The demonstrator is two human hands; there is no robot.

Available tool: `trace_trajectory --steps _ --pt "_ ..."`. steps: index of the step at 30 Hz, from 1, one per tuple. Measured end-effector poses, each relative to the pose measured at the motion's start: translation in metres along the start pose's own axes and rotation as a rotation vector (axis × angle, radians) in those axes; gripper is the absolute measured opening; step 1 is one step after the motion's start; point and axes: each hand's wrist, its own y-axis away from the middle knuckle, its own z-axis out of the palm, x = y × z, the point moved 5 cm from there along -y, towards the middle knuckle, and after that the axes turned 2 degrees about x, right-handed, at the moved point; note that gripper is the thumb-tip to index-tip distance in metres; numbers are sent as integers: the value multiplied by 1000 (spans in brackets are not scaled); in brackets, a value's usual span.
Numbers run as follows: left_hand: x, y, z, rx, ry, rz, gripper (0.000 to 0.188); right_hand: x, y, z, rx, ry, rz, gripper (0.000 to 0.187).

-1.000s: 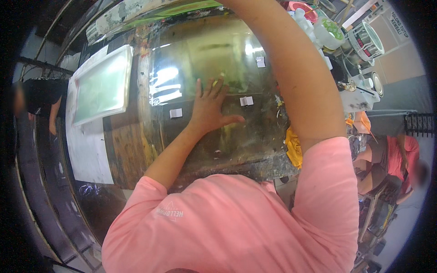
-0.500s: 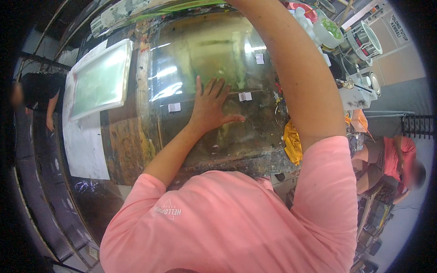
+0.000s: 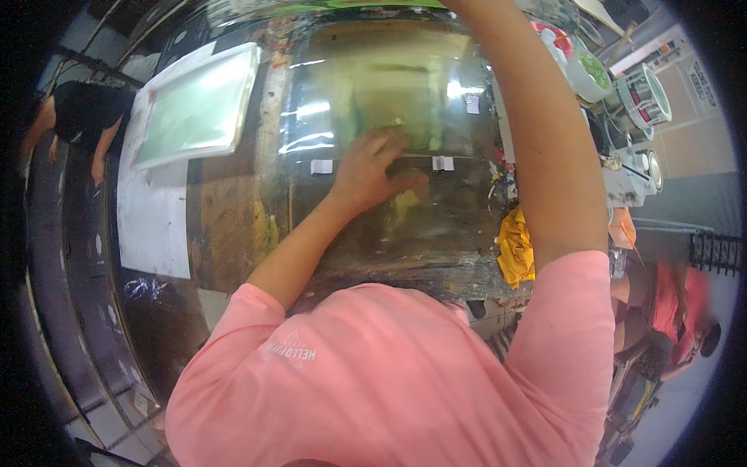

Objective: The person repeatedly aligns a screen printing frame over a white sheet, uses a squeegee to pull green ink across the mesh, then lifts the frame to reveal a printed flower design. The cycle repeats multiple times on the same work surface.

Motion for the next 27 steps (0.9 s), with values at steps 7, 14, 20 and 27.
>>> trace_trajectory --steps 7,14,20,27 --pt "-56 -21 -155 481 766 -568 86 -21 50 13 66 -42 -46 49" --pt "-59 33 -125 184 436 -730 89 -16 162 72 -452 -252 -116 41" --pt "-75 83 -91 2 -305 -689 102 -31 227 110 -681 -367 63 37" --pt "-80 91 -83 -47 -264 -694 109 -30 245 141 -430 -166 -57 36"
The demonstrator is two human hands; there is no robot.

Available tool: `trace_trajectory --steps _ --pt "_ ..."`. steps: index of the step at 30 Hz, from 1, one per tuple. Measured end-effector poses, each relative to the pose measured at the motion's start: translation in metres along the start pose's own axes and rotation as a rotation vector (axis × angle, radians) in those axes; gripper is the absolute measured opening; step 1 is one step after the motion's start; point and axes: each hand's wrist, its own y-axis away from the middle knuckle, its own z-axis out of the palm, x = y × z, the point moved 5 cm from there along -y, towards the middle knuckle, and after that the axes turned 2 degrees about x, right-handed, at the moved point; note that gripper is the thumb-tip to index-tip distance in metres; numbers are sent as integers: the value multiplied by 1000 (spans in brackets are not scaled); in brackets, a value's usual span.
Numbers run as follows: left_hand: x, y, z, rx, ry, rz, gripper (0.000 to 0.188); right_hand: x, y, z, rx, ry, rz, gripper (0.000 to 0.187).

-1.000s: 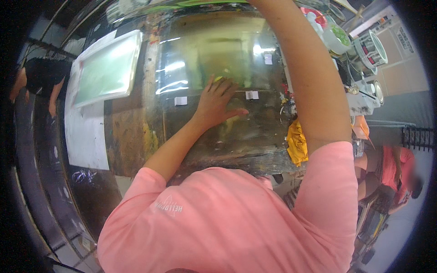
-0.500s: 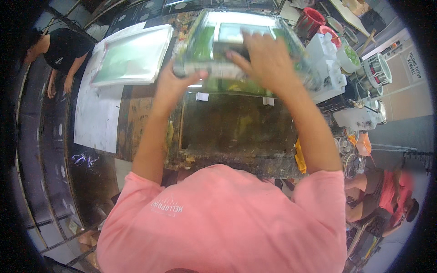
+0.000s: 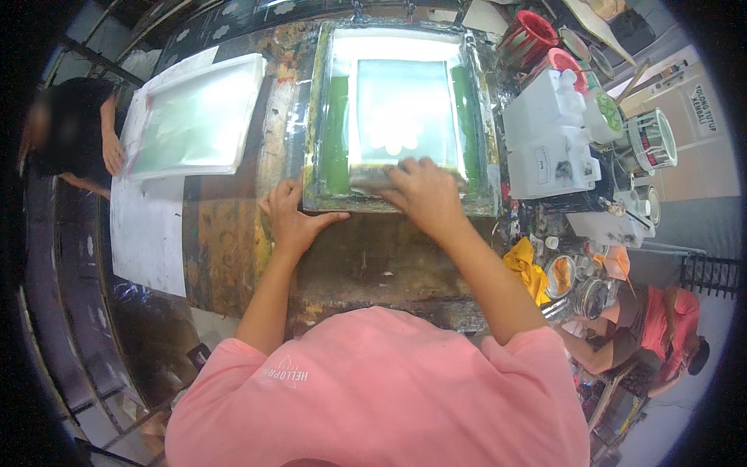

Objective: The person repeatedly aligns a screen printing frame over a white sheet, uses a squeegee to pull green ink across the mesh, then lifts the frame to reveal a printed flower design. The cycle repeats multiple times on the same work surface.

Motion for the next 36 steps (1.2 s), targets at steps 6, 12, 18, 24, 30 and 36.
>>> trace_trajectory --steps 6,12,18,24,30,36 --pt "5 -1 -6 66 27 46 110 76 -99 26 153 11 3 36" --pt "2 -1 -6 120 62 86 115 127 -184 15 -178 8 39 51" --pt "-5 2 3 105 142 120 128 165 -228 16 -43 -8 36 47" --pt "0 4 -1 174 98 212 124 152 -189 35 31 64 -30 42" --pt "-1 6 1 197 127 170 118 76 -97 13 -97 78 21 45" --pt "-2 4 2 176 165 138 116 -4 -14 -35 -130 19 72 41"
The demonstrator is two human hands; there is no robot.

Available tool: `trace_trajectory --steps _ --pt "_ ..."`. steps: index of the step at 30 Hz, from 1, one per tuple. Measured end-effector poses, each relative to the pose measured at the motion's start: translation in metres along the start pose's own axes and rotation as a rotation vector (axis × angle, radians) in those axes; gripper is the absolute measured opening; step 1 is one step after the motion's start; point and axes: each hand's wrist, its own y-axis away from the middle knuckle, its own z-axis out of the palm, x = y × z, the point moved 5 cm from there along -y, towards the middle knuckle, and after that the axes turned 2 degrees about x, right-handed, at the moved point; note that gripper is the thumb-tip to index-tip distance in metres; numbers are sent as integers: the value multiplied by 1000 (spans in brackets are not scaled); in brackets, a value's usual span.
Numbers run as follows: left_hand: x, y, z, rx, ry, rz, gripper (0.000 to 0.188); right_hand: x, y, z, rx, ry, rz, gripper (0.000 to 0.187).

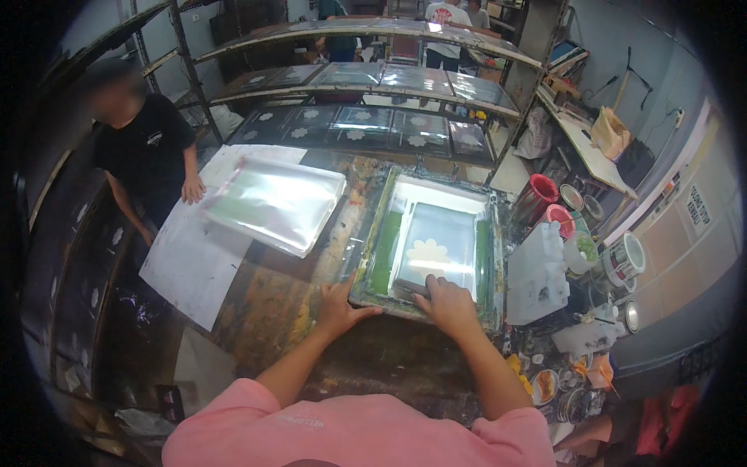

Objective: The person repeatedly aligns a screen printing frame over a white sheet, uses a squeegee to pull green ink across the mesh, then lifts the frame to reveal a printed flower design. The cycle repeats multiple times on the same work surface.

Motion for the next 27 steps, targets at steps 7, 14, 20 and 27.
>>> trace_trajectory --steps 7,14,20,27 --pt "38 -34 -23 186 537 -110 105 -24 2 -69 350 167 -158 35" --pt "66 -74 -44 195 586 33 106 -28 -52 -148 654 166 -138 31" --pt "16 -5 14 -208 -288 -70 108 -18 -88 -185 712 98 -125 35" --pt "38 -13 21 -167 -139 -60 100 -10 -100 -203 664 114 -52 38"
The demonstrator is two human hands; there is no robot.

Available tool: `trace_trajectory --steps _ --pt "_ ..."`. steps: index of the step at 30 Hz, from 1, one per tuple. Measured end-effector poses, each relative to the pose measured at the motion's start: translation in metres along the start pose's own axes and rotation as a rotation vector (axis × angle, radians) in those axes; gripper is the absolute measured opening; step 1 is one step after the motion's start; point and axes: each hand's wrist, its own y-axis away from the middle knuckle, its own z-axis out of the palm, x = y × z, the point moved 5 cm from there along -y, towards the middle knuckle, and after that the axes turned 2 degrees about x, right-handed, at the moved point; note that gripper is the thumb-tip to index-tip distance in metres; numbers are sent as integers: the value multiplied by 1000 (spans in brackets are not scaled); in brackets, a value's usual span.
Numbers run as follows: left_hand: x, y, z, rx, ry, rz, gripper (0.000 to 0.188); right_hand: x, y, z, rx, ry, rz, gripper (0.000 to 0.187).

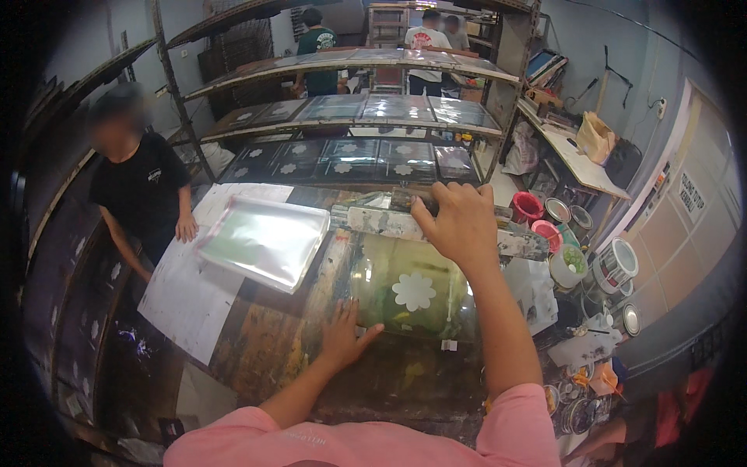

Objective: The person repeatedly aligns a screen printing frame over a white sheet, uses a squeegee to pull green ink across the mesh, then lifts the frame to reveal a printed flower design. The cycle repeats multiple times on the same work surface.

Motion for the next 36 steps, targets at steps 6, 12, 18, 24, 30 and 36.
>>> trace_trajectory --steps 6,12,18,24,30,36 --pt "29 -63 -45 257 332 102 61 -1 0 5 40 -25 -25 40" --pt "-1 -88 -117 370 401 0 52 -1 -3 3 -45 4 6 41" --pt "-100 -62 -184 583 235 -125 53 -5 7 5 -20 -16 1 40" --pt "-186 -39 -217 679 144 -298 64 -6 10 1 18 -36 -7 38" --pt "-228 -23 -221 576 -174 -626 83 -7 11 3 7 -20 -20 37" --pt "-183 -15 -193 801 -495 -272 78 -10 12 4 13 -29 -23 39"
